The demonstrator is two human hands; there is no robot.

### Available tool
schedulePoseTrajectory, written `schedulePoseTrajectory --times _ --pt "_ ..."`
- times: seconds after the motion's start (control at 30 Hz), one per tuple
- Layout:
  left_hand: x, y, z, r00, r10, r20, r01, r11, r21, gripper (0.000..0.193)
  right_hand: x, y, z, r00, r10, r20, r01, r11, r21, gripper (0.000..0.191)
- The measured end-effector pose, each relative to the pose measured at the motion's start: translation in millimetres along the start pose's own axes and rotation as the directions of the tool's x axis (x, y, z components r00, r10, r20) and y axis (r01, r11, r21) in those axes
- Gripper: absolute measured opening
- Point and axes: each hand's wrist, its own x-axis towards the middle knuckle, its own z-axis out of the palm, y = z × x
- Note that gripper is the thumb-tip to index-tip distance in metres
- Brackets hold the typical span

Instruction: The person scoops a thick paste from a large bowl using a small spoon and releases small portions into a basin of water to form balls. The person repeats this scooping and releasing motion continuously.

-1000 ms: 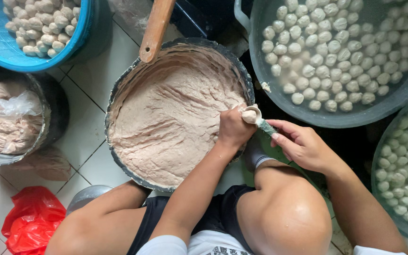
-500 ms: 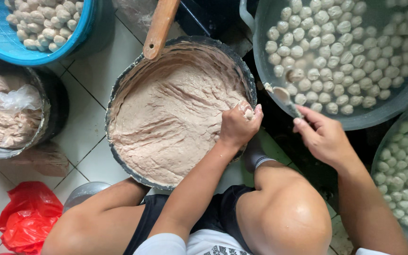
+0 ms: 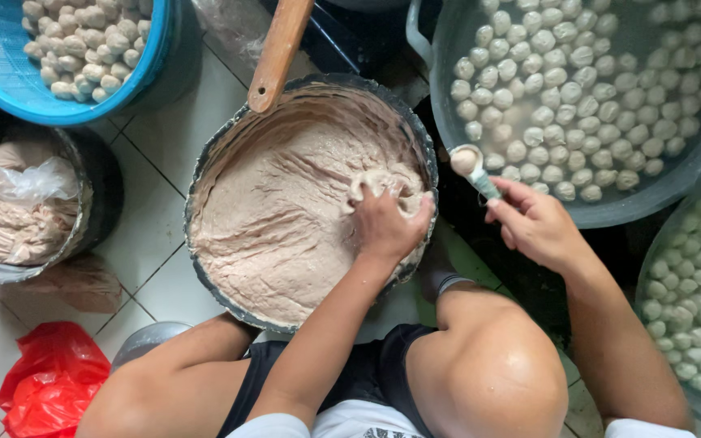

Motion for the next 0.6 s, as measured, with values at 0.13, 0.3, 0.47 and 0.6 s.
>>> schedulePoseTrajectory --times 0.13,0.3,0.47,0.6 --pt "-14 -9 -5 0.998 -0.034 0.06 0.029 0.996 0.08 0.052 10 -5 -7 0.892 -0.392 -0.225 0.183 0.769 -0.612 0.043" --pt "-3 -16 -3 0.991 0.026 0.132 -0.031 0.999 0.035 0.055 14 -9 -14 0.853 -0.446 -0.272 0.18 0.74 -0.648 0.037" --pt "6 -13 8 0.989 0.143 0.029 -0.14 0.986 -0.093 0.036 7 -10 -13 0.829 -0.4 -0.39 0.146 0.829 -0.54 0.034" --pt "9 -12 16 0.963 0.253 -0.091 -0.268 0.934 -0.235 0.026 -5 -6 -6 0.927 -0.226 -0.3 0.156 0.959 -0.238 0.03"
